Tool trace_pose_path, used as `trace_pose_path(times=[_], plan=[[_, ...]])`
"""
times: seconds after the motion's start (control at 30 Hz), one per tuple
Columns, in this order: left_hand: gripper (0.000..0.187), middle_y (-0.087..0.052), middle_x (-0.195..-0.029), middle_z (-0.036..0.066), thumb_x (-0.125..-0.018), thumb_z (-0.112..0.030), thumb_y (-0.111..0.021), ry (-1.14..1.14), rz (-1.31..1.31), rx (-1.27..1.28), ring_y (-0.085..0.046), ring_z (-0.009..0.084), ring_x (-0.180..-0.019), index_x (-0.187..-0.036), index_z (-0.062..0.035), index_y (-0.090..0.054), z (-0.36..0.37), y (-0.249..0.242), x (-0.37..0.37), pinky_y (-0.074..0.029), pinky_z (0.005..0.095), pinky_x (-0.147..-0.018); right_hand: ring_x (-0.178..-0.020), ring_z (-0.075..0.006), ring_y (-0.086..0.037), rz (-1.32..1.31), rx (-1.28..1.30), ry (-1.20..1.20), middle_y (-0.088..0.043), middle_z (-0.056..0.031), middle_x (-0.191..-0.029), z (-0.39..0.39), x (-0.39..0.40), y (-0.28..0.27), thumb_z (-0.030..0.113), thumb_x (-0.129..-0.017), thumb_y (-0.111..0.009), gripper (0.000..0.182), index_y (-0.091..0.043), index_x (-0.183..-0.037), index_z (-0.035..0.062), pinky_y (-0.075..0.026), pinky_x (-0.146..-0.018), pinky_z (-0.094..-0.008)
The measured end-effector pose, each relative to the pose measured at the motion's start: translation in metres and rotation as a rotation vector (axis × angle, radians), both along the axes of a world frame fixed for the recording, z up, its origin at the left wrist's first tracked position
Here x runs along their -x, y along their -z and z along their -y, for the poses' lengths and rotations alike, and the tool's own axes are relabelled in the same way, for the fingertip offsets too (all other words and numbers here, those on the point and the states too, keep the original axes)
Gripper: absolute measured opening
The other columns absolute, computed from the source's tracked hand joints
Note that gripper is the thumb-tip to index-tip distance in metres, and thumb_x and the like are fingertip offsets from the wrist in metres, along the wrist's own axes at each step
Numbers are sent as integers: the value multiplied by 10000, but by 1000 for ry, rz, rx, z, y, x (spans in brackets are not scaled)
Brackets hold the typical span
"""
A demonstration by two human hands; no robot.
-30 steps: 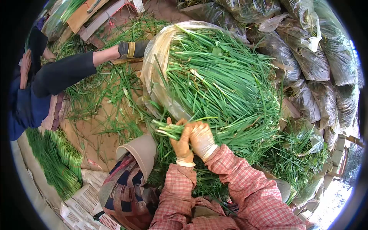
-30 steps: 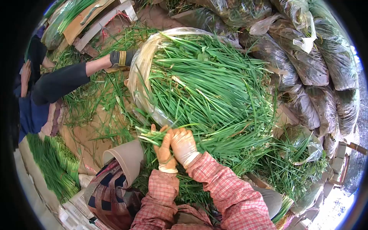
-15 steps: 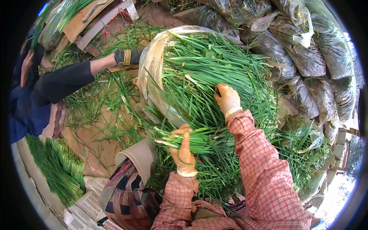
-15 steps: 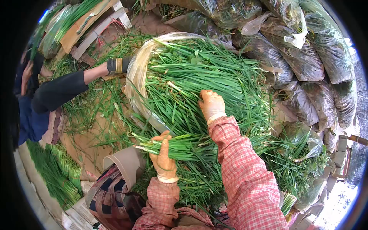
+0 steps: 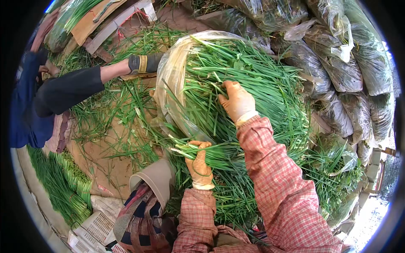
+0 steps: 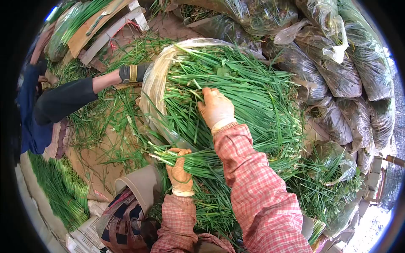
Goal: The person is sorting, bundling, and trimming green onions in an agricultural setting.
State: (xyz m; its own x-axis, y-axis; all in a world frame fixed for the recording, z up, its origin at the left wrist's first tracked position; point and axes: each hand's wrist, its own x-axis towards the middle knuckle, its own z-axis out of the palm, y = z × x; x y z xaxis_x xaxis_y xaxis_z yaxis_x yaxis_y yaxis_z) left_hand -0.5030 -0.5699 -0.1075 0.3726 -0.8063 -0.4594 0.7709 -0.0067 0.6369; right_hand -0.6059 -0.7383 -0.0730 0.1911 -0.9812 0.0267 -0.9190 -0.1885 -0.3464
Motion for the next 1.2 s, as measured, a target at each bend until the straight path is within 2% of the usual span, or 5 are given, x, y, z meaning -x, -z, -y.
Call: trace_pose_path(times=[0.4,0.53,0.8,1.07,1.2], plan=[[183,-607,-947,111,-788,-90,-662,44,121,85,-552,209,-899,-907,-30,-537,4,-38,9,-396,381,-897,-681,-170,-530,679,-109,226,-581,-71,-769,-24,48,-45,124,-737,-699,170,-635,-872,43,-451,-630,-292],[472,-452,-1249,160,-774,-119,-678,95,82,180,-517,270,-1041,-1173,-6,-453,-1,-33,8,-382,407,-947,-783,-289,-588,73,-218,-283,-587,-130,-833,-105,-3,-22,115,-775,-529,128,-595,-867,56,-489,-700,-384],[250,-602,-869,108,-835,-137,-628,78,100,99,-578,227,-883,-1017,-35,-491,-34,-41,-15,-455,399,-869,-883,-287,-570,472,-37,27,-575,-157,-984,-242,4,-95,64,-753,-567,328,-547,-1071,-15,-456,-794,-363],[169,-577,-846,101,-838,-131,-607,271,615,418,-559,244,-864,-921,-27,-502,-114,-156,3,-392,443,-923,-812,-163,-593,1692,-1107,647,-622,-88,-977,-348,43,-85,343,-883,-563,429,-548,-1140,-1,-473,-715,-292],[201,-546,-840,88,-864,-188,-578,128,650,316,-529,236,-848,-933,-31,-473,-134,-186,-25,-404,420,-881,-818,-211,-615,1003,-294,510,-644,-119,-884,-353,68,-80,224,-789,-629,303,-611,-1003,10,-480,-756,-303]])
